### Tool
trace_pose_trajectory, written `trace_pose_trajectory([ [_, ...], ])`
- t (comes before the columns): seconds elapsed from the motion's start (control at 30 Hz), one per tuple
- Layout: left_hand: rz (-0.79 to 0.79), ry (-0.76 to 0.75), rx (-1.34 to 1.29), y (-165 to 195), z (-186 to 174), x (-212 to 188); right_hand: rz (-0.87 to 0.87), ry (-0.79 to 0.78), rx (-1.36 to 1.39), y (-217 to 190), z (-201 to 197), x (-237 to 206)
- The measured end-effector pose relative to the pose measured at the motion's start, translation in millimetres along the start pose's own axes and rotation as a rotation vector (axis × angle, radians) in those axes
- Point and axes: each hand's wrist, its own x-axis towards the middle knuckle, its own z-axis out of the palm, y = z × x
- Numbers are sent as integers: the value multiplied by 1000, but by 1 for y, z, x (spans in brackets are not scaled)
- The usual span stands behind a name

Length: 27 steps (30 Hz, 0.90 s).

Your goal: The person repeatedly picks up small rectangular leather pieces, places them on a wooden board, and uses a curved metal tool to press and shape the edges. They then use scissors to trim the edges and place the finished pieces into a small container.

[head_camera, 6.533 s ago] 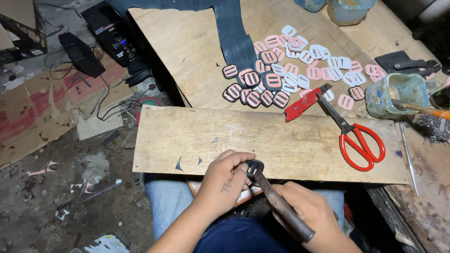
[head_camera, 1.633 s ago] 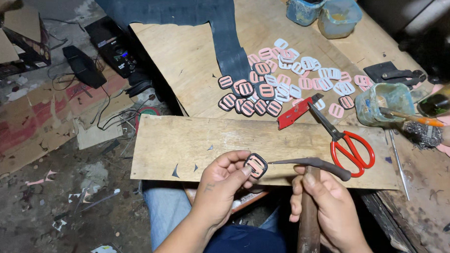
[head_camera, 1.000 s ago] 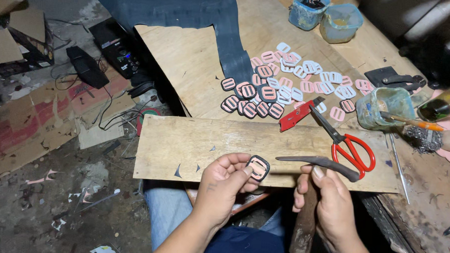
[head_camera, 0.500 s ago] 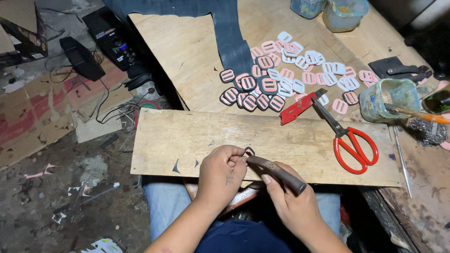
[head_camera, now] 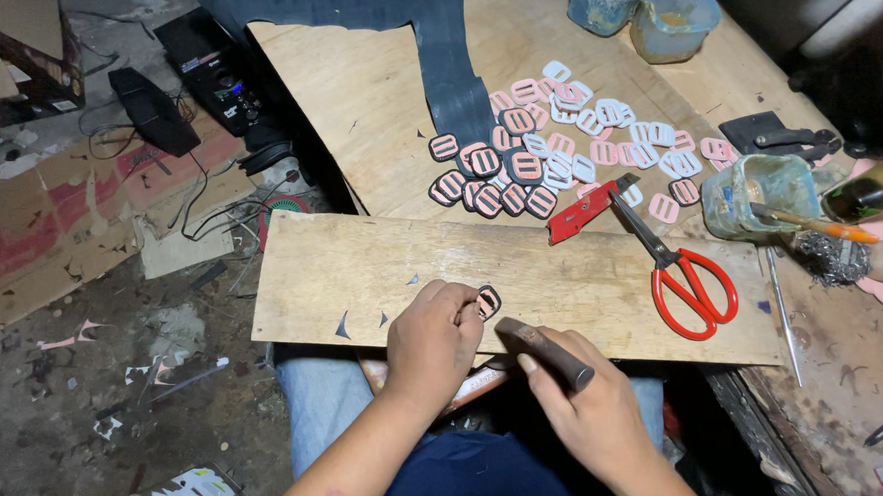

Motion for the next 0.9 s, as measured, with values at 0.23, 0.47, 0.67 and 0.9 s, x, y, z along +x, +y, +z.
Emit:
trace_pose_trajectory([
  [0.23, -81, -44, -60, -6, -6, 7, -78, 65, -179, 7, -18, 14],
  [0.47, -128, -60, -1, -5, -4, 10, -178, 15, -178, 4, 9, 24],
  [0.67, -142, -91, -5, -6, -4, 11, -105, -21, -221, 3, 3, 25],
  [0.9, -179, -102, 42, -3, -4, 12, -183, 44, -108, 4, 7, 26],
])
